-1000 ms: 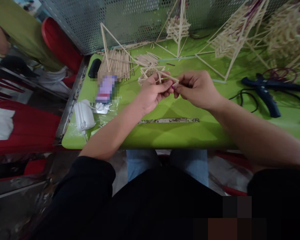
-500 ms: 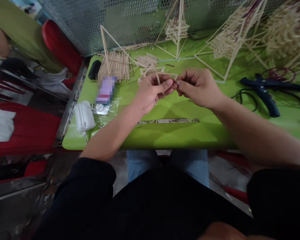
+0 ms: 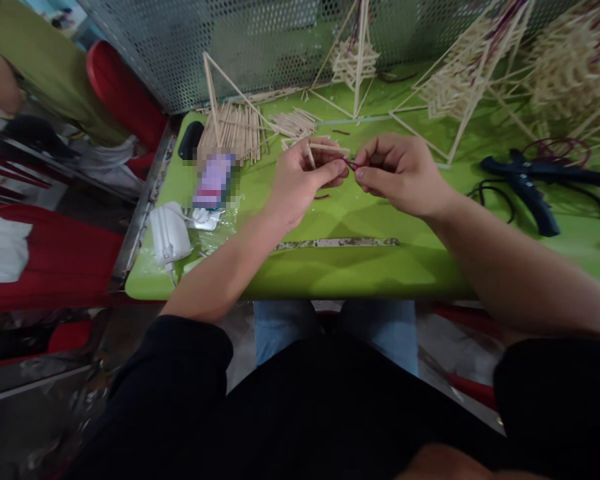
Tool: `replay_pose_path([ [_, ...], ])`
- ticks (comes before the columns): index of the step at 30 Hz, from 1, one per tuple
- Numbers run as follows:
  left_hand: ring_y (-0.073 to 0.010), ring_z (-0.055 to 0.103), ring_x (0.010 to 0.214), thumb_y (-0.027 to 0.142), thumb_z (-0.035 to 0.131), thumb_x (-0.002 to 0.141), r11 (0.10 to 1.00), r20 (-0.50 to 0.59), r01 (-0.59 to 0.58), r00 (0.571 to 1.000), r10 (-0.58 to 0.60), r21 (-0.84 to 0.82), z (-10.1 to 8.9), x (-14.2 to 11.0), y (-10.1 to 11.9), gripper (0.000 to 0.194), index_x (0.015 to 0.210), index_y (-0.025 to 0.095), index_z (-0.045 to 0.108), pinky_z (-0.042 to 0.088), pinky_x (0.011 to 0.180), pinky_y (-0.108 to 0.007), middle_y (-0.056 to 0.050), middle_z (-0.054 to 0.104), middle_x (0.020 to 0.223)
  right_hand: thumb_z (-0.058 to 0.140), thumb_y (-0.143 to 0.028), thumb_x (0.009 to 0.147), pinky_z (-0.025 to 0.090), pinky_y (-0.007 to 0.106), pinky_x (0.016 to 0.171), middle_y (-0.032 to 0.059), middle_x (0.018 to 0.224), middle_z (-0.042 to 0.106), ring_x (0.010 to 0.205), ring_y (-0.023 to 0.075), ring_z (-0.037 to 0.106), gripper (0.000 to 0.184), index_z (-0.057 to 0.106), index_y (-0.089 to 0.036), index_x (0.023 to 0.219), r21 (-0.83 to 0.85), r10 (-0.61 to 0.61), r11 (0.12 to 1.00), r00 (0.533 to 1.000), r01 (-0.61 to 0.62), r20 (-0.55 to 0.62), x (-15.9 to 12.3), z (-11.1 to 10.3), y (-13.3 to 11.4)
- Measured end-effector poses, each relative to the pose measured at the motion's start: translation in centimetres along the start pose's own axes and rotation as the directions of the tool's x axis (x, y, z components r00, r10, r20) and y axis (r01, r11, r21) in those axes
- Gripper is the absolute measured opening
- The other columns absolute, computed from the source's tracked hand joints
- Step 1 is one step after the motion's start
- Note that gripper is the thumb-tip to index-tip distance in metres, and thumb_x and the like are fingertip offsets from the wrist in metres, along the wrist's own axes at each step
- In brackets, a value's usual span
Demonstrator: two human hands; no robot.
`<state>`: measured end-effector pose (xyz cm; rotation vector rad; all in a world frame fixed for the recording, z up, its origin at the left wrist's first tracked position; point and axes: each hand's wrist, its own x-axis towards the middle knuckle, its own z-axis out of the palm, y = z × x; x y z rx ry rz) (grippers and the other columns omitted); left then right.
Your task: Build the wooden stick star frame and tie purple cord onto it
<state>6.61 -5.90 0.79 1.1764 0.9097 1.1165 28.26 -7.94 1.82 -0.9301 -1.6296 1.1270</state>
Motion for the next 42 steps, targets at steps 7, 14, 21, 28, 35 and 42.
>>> replay_pose_path([
  [7, -0.0148, 0.081, 0.089, 0.023, 0.096, 0.094, 1.000, -0.015, 0.010, 1.000, -0.010, -0.016, -0.2, 0.2, -0.1, 0.027, 0.112, 0.027, 0.076, 0.064, 0.083, -0.030, 0.001, 0.083, 0.102, 0.105, -0.050, 0.089, 0.042, 0.034, 0.050, 0.0005, 0.075, 0.057, 0.068, 0.0170, 0.046, 0.037, 0.072, -0.031, 0.091, -0.033, -0.064, 0.997, 0.998, 0.063, -0.014, -0.4, 0.4, -0.2],
  [14, -0.0103, 0.075, 0.080, 0.024, 0.085, 0.100, 0.999, 0.078, -0.030, 0.997, 0.029, 0.011, -0.1, 0.4, -0.6, 0.015, 0.112, 0.024, 0.077, 0.058, 0.073, -0.023, 0.002, 0.079, 0.095, 0.092, -0.040, 0.099, 0.049, 0.036, 0.054, 0.0029, 0.083, 0.067, 0.069, 0.0196, 0.056, 0.014, 0.081, -0.033, 0.103, -0.246, -0.206, 0.952, 0.975, 0.181, -0.080, -1.1, 0.3, 1.5],
  [21, -0.0091, 0.067, 0.070, 0.028, 0.082, 0.104, 0.997, 0.120, -0.031, 0.993, 0.022, 0.072, 0.0, 0.6, -1.2, 0.013, 0.114, 0.022, 0.075, 0.053, 0.067, -0.022, 0.003, 0.071, 0.085, 0.081, -0.019, 0.088, 0.049, 0.034, 0.058, 0.0015, 0.089, 0.080, 0.061, 0.0144, 0.060, 0.014, 0.082, -0.025, 0.101, -0.346, -0.491, 0.809, 0.870, 0.475, 0.045, -0.2, 0.0, 2.4],
  [28, -0.0088, 0.069, 0.069, 0.030, 0.085, 0.103, 0.998, 0.141, -0.034, 0.990, 0.026, 0.058, 0.2, 0.7, -1.1, 0.016, 0.111, 0.022, 0.074, 0.053, 0.065, -0.022, 0.005, 0.071, 0.080, 0.088, -0.043, 0.102, 0.044, 0.034, 0.053, 0.0024, 0.077, 0.073, 0.060, 0.0162, 0.056, 0.021, 0.082, -0.026, 0.092, -0.282, -0.390, 0.891, 0.918, 0.357, -0.069, -0.3, 0.6, 2.6],
  [35, -0.0080, 0.069, 0.068, 0.027, 0.086, 0.103, 1.000, 0.177, -0.026, 0.984, 0.026, -0.003, -0.2, 1.0, -1.7, 0.015, 0.107, 0.022, 0.072, 0.052, 0.064, -0.021, 0.005, 0.070, 0.078, 0.095, -0.059, 0.098, 0.047, 0.031, 0.048, 0.0013, 0.073, 0.072, 0.057, 0.0143, 0.060, 0.039, 0.079, -0.024, 0.091, -0.115, -0.285, 0.955, 0.953, 0.273, -0.106, 0.1, 1.1, 3.6],
  [42, -0.0091, 0.073, 0.072, 0.036, 0.087, 0.104, 0.997, 0.164, -0.041, 0.986, 0.030, 0.060, -0.2, 1.0, -1.4, 0.021, 0.114, 0.023, 0.075, 0.057, 0.069, -0.022, 0.005, 0.072, 0.082, 0.093, -0.045, 0.099, 0.052, 0.029, 0.045, 0.0009, 0.078, 0.078, 0.052, 0.0138, 0.065, 0.027, 0.080, -0.023, 0.089, 0.104, -0.212, 0.969, 0.970, 0.224, -0.118, 0.7, 1.2, 3.2],
])
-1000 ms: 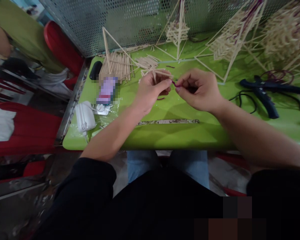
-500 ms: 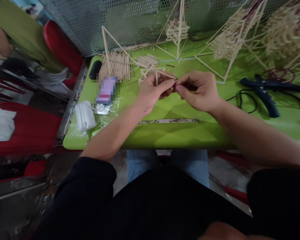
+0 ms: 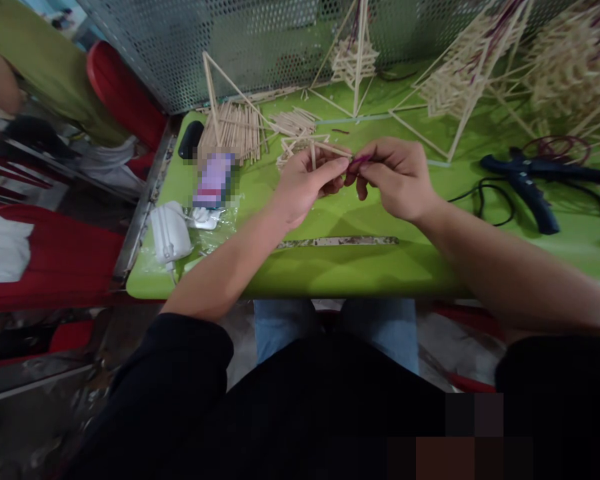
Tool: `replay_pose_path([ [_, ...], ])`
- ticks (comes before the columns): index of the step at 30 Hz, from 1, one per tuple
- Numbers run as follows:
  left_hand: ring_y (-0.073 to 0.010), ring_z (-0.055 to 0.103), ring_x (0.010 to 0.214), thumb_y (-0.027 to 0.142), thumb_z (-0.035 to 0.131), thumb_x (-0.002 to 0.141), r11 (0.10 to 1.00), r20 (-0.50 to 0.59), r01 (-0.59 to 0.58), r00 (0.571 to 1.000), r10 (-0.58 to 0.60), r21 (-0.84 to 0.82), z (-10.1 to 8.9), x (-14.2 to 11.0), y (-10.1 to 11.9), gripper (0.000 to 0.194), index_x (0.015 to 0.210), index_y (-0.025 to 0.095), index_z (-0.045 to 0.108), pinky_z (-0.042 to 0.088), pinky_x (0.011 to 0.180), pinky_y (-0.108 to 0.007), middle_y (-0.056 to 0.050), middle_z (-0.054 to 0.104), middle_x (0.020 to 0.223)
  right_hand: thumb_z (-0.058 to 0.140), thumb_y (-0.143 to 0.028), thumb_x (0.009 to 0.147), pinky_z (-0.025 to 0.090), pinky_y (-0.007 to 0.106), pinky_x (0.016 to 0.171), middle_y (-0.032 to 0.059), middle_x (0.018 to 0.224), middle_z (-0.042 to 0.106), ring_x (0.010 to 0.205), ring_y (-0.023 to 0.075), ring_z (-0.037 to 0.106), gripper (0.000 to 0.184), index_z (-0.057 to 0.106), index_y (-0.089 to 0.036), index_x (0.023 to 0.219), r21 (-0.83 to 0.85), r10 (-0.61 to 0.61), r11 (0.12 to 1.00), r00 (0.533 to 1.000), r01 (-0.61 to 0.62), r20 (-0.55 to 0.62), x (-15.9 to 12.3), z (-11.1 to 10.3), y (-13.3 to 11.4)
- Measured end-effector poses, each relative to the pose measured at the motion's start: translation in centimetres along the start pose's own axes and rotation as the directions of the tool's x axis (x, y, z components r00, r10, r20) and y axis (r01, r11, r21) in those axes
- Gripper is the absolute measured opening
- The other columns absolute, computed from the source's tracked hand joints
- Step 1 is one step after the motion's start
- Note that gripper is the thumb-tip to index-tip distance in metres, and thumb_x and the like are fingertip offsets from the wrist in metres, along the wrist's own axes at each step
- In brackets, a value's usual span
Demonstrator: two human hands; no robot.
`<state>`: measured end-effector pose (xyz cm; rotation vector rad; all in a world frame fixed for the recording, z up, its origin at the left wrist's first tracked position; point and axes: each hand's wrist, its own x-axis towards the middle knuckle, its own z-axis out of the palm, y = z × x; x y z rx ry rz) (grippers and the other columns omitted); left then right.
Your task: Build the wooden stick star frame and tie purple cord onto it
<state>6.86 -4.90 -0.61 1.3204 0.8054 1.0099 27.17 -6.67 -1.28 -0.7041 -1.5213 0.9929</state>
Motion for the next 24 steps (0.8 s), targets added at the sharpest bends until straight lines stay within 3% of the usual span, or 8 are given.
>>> replay_pose_path([
  [8, -0.0085, 0.070, 0.071, 0.036, 0.087, 0.104, 0.995, 0.028, -0.022, 0.999, 0.025, -0.102, -0.4, -0.1, 0.5, 0.018, 0.108, 0.021, 0.077, 0.054, 0.067, -0.021, 0.005, 0.069, 0.079, 0.102, -0.059, 0.090, 0.058, 0.031, 0.048, 0.0038, 0.092, 0.082, 0.060, 0.0147, 0.065, 0.040, 0.080, -0.027, 0.099, -0.008, 0.017, 1.000, 0.998, -0.018, -0.058, 0.0, 0.2, -0.5],
  [14, -0.0075, 0.064, 0.065, 0.043, 0.090, 0.103, 0.996, 0.026, 0.037, 0.999, -0.035, -0.085, 0.1, -0.4, 1.0, 0.027, 0.101, 0.020, 0.074, 0.052, 0.065, -0.022, 0.005, 0.066, 0.075, 0.105, -0.058, 0.089, 0.053, 0.030, 0.044, 0.0012, 0.083, 0.076, 0.054, 0.0124, 0.059, 0.043, 0.075, -0.027, 0.095, -0.033, 0.044, 0.998, 0.991, -0.048, -0.125, -0.3, 0.6, -0.8],
  [18, -0.0075, 0.063, 0.065, 0.055, 0.092, 0.101, 0.999, 0.037, 0.012, 0.999, -0.011, -0.049, 0.3, -0.5, 0.7, 0.039, 0.098, 0.020, 0.073, 0.052, 0.065, -0.023, 0.005, 0.066, 0.073, 0.106, -0.061, 0.086, 0.049, 0.031, 0.044, -0.0001, 0.076, 0.071, 0.052, 0.0130, 0.057, 0.048, 0.073, -0.027, 0.091, -0.066, 0.018, 0.997, 0.990, -0.028, -0.138, -0.5, 1.0, -0.8],
  [24, -0.0080, 0.067, 0.067, 0.052, 0.092, 0.102, 1.000, 0.016, 0.001, 1.000, -0.001, -0.018, 0.1, -0.2, 0.1, 0.036, 0.099, 0.021, 0.072, 0.056, 0.067, -0.022, 0.005, 0.068, 0.075, 0.099, -0.061, 0.094, 0.048, 0.035, 0.048, 0.0023, 0.077, 0.071, 0.058, 0.0162, 0.057, 0.038, 0.079, -0.028, 0.094, -0.243, -0.092, 0.969, 0.981, 0.048, -0.172, -1.0, 0.7, -0.4],
])
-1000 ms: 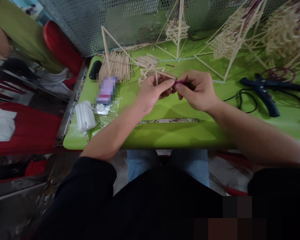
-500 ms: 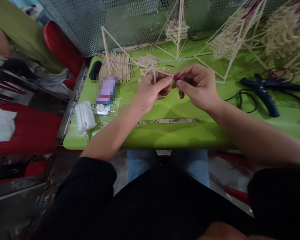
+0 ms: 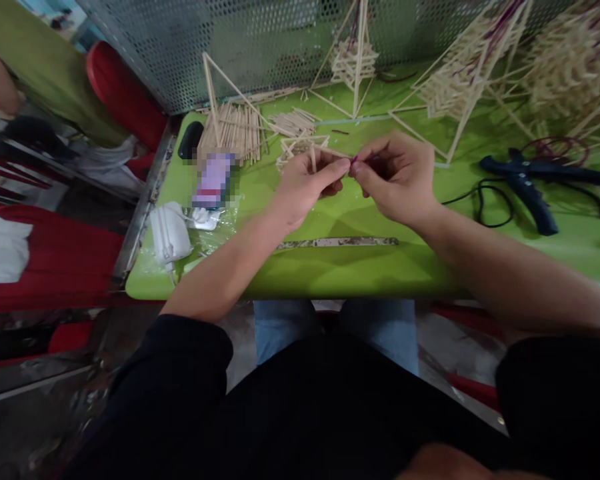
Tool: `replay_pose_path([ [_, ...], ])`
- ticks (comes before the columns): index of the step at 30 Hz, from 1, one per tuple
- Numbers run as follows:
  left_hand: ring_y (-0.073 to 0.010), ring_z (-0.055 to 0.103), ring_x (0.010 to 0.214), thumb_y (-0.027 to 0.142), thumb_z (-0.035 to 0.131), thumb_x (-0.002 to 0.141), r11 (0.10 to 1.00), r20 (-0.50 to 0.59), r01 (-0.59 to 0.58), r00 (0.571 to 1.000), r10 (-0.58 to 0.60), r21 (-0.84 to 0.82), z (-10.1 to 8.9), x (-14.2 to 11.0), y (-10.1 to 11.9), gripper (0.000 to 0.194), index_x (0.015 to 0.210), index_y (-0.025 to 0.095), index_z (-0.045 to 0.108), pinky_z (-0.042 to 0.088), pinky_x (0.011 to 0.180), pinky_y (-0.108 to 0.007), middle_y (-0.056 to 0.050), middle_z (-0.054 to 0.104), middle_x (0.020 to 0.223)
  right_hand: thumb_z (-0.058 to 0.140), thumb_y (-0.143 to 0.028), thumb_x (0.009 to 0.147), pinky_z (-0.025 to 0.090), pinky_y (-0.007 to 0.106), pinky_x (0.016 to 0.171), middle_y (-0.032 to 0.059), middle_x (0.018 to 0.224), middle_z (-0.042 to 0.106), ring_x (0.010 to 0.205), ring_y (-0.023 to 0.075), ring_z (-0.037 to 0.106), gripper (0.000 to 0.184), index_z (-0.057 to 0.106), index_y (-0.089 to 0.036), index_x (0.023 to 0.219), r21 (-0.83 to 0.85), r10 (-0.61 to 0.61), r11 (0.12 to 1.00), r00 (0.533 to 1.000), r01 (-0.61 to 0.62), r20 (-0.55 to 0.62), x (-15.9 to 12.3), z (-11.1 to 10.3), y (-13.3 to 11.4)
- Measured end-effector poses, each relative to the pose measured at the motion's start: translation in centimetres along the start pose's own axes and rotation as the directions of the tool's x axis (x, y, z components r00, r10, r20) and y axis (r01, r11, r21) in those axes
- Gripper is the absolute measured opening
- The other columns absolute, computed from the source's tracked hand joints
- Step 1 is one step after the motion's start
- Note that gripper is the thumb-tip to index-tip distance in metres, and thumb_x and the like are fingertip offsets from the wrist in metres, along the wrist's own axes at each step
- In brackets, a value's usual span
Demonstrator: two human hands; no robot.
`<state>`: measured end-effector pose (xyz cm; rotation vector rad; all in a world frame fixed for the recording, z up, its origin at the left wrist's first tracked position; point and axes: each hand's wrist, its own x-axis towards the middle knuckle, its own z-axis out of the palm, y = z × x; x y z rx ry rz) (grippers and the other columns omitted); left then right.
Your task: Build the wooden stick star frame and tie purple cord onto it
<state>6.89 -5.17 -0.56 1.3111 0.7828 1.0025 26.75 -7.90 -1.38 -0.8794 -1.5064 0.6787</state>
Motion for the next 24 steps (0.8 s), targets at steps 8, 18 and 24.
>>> replay_pose_path([
  [8, -0.0066, 0.064, 0.065, 0.049, 0.085, 0.108, 0.999, -0.015, 0.045, 0.999, -0.044, 0.031, 0.2, 0.0, 0.6, 0.035, 0.094, 0.021, 0.069, 0.053, 0.066, -0.021, 0.004, 0.066, 0.077, 0.094, -0.049, 0.097, 0.061, 0.043, 0.066, 0.0075, 0.095, 0.080, 0.082, 0.0270, 0.072, 0.019, 0.085, -0.034, 0.104, -0.157, -0.037, 0.987, 0.999, 0.038, 0.006, -0.6, -0.6, -0.4],
  [18, -0.0090, 0.067, 0.069, 0.043, 0.088, 0.105, 0.999, -0.033, 0.017, 0.999, -0.015, 0.042, -0.3, 0.2, 0.0, 0.025, 0.105, 0.023, 0.073, 0.055, 0.065, -0.023, 0.002, 0.073, 0.084, 0.084, -0.056, 0.106, 0.053, 0.040, 0.059, 0.0066, 0.091, 0.081, 0.066, 0.0202, 0.062, 0.027, 0.086, -0.029, 0.103, -0.124, -0.081, 0.989, 0.997, 0.081, 0.008, -0.7, -0.1, 0.2],
  [24, -0.0113, 0.077, 0.081, 0.033, 0.085, 0.105, 0.999, -0.052, 0.036, 0.998, -0.034, 0.037, -0.4, 0.1, 0.1, 0.014, 0.111, 0.023, 0.077, 0.062, 0.073, -0.023, 0.000, 0.080, 0.093, 0.100, -0.065, 0.091, 0.044, 0.035, 0.044, 0.0031, 0.078, 0.075, 0.053, 0.0156, 0.056, 0.043, 0.080, -0.027, 0.093, 0.090, 0.057, 0.994, 0.998, -0.060, 0.036, 0.6, -0.1, 0.4],
])
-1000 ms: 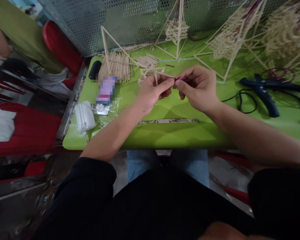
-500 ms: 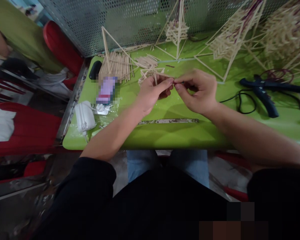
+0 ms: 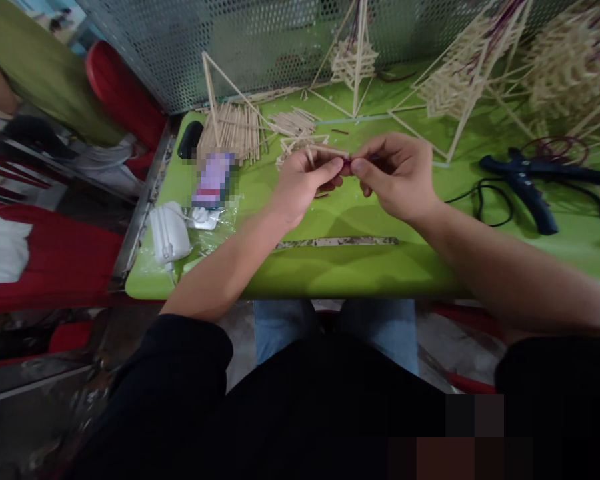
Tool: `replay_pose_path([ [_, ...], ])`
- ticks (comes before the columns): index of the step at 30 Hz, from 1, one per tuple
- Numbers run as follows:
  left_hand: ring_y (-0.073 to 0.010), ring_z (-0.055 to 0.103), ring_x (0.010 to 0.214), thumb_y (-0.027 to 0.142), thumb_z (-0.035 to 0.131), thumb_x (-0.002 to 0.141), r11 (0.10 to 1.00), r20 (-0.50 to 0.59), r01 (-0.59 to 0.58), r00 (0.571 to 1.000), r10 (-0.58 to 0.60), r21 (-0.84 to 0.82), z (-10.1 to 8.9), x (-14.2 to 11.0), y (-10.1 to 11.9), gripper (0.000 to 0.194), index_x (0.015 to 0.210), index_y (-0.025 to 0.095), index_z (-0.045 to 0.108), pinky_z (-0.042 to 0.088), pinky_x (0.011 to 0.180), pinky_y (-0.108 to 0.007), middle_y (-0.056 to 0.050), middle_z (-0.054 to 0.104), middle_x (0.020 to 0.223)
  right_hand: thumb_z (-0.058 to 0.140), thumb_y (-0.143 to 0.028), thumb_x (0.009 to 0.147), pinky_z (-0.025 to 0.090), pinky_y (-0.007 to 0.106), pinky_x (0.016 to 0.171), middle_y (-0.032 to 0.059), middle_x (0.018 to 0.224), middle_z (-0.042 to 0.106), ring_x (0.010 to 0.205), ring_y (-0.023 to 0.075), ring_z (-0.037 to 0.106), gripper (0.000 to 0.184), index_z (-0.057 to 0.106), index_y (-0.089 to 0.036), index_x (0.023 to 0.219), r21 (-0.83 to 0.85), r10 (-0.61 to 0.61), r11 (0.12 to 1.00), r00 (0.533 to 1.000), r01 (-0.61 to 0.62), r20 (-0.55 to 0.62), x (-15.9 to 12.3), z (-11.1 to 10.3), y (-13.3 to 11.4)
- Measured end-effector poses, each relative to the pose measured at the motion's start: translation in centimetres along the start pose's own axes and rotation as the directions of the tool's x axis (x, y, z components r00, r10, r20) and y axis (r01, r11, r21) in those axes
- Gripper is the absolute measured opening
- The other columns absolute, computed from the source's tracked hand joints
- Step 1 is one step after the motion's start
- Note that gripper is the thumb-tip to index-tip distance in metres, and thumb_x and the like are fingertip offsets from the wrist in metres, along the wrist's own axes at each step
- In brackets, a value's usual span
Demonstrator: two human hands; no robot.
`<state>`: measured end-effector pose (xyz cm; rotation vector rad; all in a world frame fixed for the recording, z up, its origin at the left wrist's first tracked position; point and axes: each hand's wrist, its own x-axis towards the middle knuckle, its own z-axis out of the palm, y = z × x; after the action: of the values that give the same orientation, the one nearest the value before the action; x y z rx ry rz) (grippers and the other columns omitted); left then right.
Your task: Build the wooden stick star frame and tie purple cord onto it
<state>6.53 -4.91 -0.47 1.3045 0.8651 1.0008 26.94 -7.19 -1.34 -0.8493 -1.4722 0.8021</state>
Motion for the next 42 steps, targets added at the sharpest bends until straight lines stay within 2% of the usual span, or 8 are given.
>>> replay_pose_path([
  [6, -0.0126, 0.080, 0.085, 0.037, 0.088, 0.104, 0.998, -0.025, -0.056, 0.998, 0.057, 0.031, -0.2, 0.2, -0.2, 0.018, 0.112, 0.023, 0.079, 0.065, 0.079, -0.026, -0.001, 0.081, 0.098, 0.102, -0.071, 0.086, 0.039, 0.031, 0.039, 0.0030, 0.083, 0.079, 0.048, 0.0115, 0.052, 0.050, 0.082, -0.026, 0.096, 0.108, 0.092, 0.988, 0.987, -0.106, 0.128, 0.9, -0.5, 0.1],
  [12, -0.0123, 0.078, 0.084, 0.040, 0.086, 0.106, 0.990, -0.052, -0.108, 0.992, 0.113, 0.088, 0.1, 0.2, -0.6, 0.017, 0.109, 0.024, 0.079, 0.061, 0.075, -0.024, -0.001, 0.081, 0.098, 0.101, -0.072, 0.086, 0.034, 0.030, 0.039, 0.0031, 0.076, 0.077, 0.048, 0.0110, 0.046, 0.051, 0.082, -0.025, 0.087, 0.041, 0.072, 0.996, 0.993, -0.076, 0.093, 0.8, -0.4, 0.1],
  [15, -0.0122, 0.076, 0.082, 0.040, 0.085, 0.107, 0.987, -0.064, -0.129, 0.989, 0.136, 0.099, 0.3, 0.0, -0.5, 0.018, 0.109, 0.023, 0.079, 0.060, 0.074, -0.024, -0.002, 0.080, 0.097, 0.101, -0.071, 0.087, 0.037, 0.030, 0.042, 0.0043, 0.079, 0.079, 0.054, 0.0127, 0.051, 0.049, 0.084, -0.025, 0.089, -0.011, 0.027, 1.000, 0.995, -0.026, 0.093, 0.6, -0.4, 0.3],
  [21, -0.0137, 0.077, 0.085, 0.038, 0.084, 0.108, 0.986, -0.086, -0.084, 0.992, 0.097, 0.142, 0.4, -0.4, 0.0, 0.018, 0.110, 0.023, 0.076, 0.061, 0.077, -0.026, -0.001, 0.077, 0.097, 0.097, -0.060, 0.095, 0.049, 0.033, 0.056, 0.0045, 0.087, 0.081, 0.068, 0.0178, 0.063, 0.036, 0.087, -0.026, 0.096, -0.123, -0.030, 0.992, 0.997, 0.040, 0.077, 0.3, -0.6, 1.1],
  [29, -0.0126, 0.076, 0.085, 0.042, 0.083, 0.109, 0.982, -0.062, -0.098, 0.992, 0.109, 0.160, 0.4, -0.3, -0.3, 0.023, 0.110, 0.022, 0.073, 0.060, 0.076, -0.023, -0.001, 0.074, 0.094, 0.095, -0.054, 0.097, 0.042, 0.034, 0.051, 0.0023, 0.075, 0.065, 0.061, 0.0155, 0.045, 0.035, 0.076, -0.027, 0.087, -0.152, -0.042, 0.987, 0.997, 0.053, 0.071, 0.0, -0.5, -0.2],
  [34, -0.0138, 0.077, 0.087, 0.041, 0.083, 0.109, 0.982, -0.059, -0.124, 0.989, 0.134, 0.144, 0.5, -0.6, -0.1, 0.022, 0.107, 0.021, 0.074, 0.062, 0.078, -0.026, -0.001, 0.073, 0.094, 0.088, -0.061, 0.101, 0.039, 0.035, 0.049, 0.0028, 0.073, 0.061, 0.061, 0.0174, 0.045, 0.039, 0.073, -0.028, 0.086, -0.182, -0.024, 0.982, 0.995, 0.041, 0.094, 0.2, -0.7, -0.2],
  [39, -0.0133, 0.076, 0.089, 0.040, 0.082, 0.110, 0.984, -0.065, -0.097, 0.992, 0.107, 0.147, 0.5, -0.6, 0.1, 0.020, 0.110, 0.022, 0.074, 0.062, 0.080, -0.025, -0.002, 0.076, 0.100, 0.086, -0.067, 0.101, 0.043, 0.037, 0.050, 0.0028, 0.073, 0.062, 0.060, 0.0182, 0.047, 0.043, 0.072, -0.030, 0.085, -0.119, 0.008, 0.993, 0.994, 0.005, 0.109, 0.3, -0.8, 0.0],
  [42, -0.0141, 0.076, 0.087, 0.044, 0.084, 0.109, 0.986, -0.068, -0.104, 0.991, 0.113, 0.132, 0.3, -0.4, -0.3, 0.024, 0.110, 0.022, 0.075, 0.063, 0.080, -0.027, -0.003, 0.075, 0.099, 0.085, -0.068, 0.101, 0.039, 0.037, 0.050, 0.0022, 0.071, 0.060, 0.059, 0.0179, 0.045, 0.044, 0.070, -0.030, 0.085, -0.148, 0.008, 0.989, 0.994, 0.009, 0.110, 0.3, -0.7, -0.1],
])
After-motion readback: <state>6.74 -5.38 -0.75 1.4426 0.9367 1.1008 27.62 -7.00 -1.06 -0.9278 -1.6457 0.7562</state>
